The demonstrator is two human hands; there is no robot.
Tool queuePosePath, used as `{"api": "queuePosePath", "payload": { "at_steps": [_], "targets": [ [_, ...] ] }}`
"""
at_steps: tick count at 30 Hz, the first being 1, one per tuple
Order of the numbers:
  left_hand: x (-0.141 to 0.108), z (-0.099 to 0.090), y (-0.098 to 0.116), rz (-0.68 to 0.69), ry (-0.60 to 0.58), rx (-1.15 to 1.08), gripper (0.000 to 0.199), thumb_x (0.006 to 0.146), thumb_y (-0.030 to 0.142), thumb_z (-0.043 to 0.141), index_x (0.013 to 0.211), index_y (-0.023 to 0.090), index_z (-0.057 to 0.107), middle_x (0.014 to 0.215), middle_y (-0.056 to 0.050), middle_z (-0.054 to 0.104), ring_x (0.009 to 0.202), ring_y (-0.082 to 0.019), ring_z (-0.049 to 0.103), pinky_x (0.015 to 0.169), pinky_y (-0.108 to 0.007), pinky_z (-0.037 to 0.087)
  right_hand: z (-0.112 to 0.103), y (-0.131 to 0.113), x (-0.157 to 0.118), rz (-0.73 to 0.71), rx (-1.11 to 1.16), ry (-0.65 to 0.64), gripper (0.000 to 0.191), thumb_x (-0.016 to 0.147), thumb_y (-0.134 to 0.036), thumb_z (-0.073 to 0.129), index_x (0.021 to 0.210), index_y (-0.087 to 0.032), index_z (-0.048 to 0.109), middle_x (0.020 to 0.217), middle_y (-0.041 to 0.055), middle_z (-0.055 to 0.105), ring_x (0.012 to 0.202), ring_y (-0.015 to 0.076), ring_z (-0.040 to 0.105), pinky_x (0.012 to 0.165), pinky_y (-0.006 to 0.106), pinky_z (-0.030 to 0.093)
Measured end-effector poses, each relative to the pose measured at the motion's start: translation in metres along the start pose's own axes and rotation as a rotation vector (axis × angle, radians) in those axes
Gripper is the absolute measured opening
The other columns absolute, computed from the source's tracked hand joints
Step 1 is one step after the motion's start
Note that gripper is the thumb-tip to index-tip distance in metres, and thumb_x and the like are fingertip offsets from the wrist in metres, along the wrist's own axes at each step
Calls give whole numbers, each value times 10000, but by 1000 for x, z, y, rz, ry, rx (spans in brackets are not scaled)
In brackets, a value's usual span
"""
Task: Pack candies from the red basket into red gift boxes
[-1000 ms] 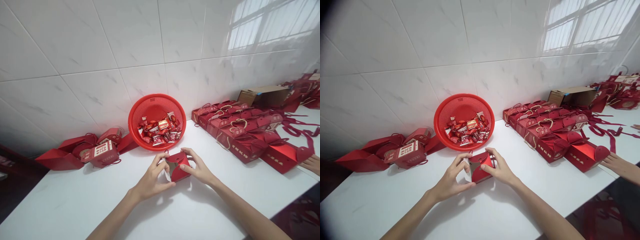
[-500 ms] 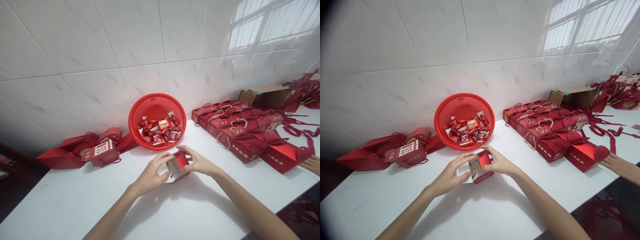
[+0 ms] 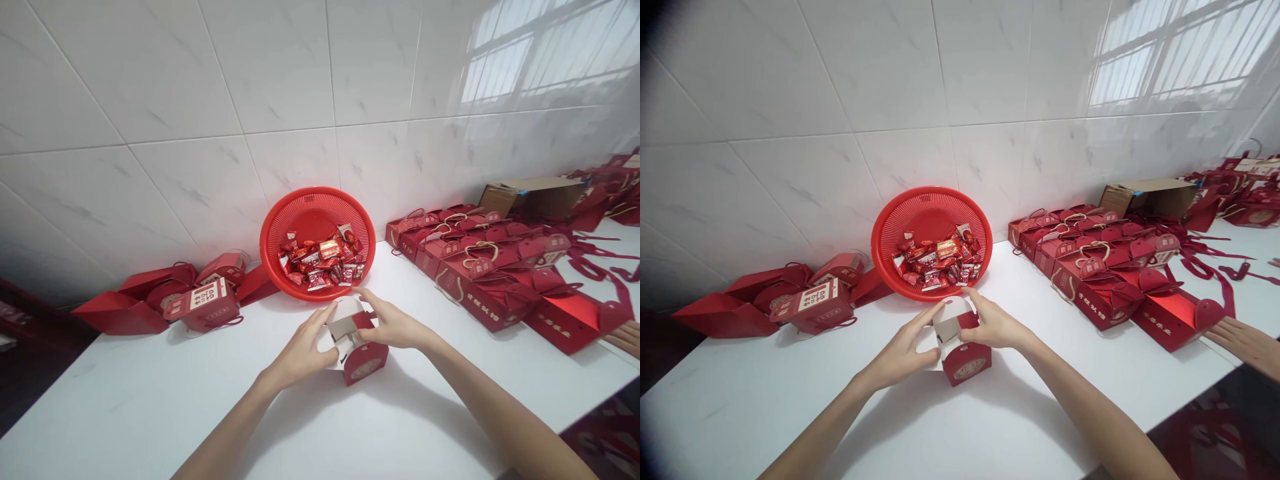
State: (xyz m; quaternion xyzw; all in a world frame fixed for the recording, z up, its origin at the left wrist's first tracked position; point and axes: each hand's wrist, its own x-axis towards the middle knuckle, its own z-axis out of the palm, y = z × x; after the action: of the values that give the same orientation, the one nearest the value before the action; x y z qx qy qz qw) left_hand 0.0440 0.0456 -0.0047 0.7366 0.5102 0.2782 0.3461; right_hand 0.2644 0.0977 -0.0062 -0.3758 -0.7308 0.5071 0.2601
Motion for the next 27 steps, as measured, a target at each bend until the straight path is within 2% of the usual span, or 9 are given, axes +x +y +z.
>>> {"api": "queuePosePath", "payload": {
  "at_steps": [4, 7, 10, 14, 16, 20, 22, 27],
  "targets": [
    [0, -2, -5, -42, 8, -35, 885, 701, 191, 600, 1553, 231, 363, 1564, -66, 452, 1417, -298, 444, 1172, -457, 370, -8, 9, -4, 107, 228, 48, 613, 760, -271, 593, 1364, -283, 490, 1311, 72, 587, 957, 193, 620, 727, 299, 528],
    [1, -2, -8, -77, 13, -52, 901, 680, 165, 595, 1550, 236, 371, 1582, -53, 425, 1446, -292, 410, 1184, -454, 355, -14, 21, -5, 187, 406, 104, 499, 729, -249, 541, 1224, -278, 597, 1132, 34, 645, 887, 181, 623, 679, 282, 532],
    [1, -1, -9, -122, 25, -38, 853, 739, 269, 649, 1547, 222, 379, 1590, -73, 406, 1462, -304, 386, 1193, -464, 336, -16, 34, -6, 205, 535, 109, 477, 685, -224, 557, 1151, -252, 654, 989, 21, 672, 816, 181, 618, 678, 294, 528],
    [0, 2, -8, -186, 12, 50, 914, 793, 564, 663, 1559, 177, 349, 1584, -135, 404, 1453, -353, 388, 1179, -502, 336, -11, 50, -6, 162, 579, 127, 410, 692, -261, 645, 1097, -225, 701, 1029, 25, 712, 879, 191, 630, 752, 300, 516],
    [-2, 3, -5, -208, -15, 118, 980, 777, 641, 654, 1576, 190, 308, 1575, -152, 417, 1443, -379, 394, 1153, -523, 359, -8, 55, -6, 156, 615, 127, 413, 691, -278, 679, 1098, -218, 703, 1017, 26, 729, 881, 198, 646, 764, 307, 515],
    [-6, 3, 1, -265, -103, 277, 1184, 641, 683, 750, 1603, 248, 215, 1574, -171, 411, 1439, -445, 370, 1099, -559, 398, -4, 56, -5, 167, 691, 104, 414, 692, -298, 704, 1098, -216, 695, 929, 27, 743, 800, 207, 666, 714, 327, 525],
    [-8, 3, 4, -284, -132, 352, 1259, 587, 689, 775, 1609, 243, 190, 1597, -181, 365, 1468, -466, 300, 1116, -582, 367, -3, 55, -6, 157, 694, 109, 401, 693, -310, 710, 1083, -216, 696, 935, 32, 741, 798, 212, 668, 712, 333, 527],
    [-6, 2, 6, -292, -144, 421, 1288, 556, 732, 761, 1608, 236, 207, 1666, -177, 169, 1515, -471, 132, 1171, -616, 266, 1, 54, -8, 144, 643, 137, 396, 730, -353, 668, 1107, -235, 689, 973, 37, 727, 848, 231, 668, 743, 352, 526]
  ]
}}
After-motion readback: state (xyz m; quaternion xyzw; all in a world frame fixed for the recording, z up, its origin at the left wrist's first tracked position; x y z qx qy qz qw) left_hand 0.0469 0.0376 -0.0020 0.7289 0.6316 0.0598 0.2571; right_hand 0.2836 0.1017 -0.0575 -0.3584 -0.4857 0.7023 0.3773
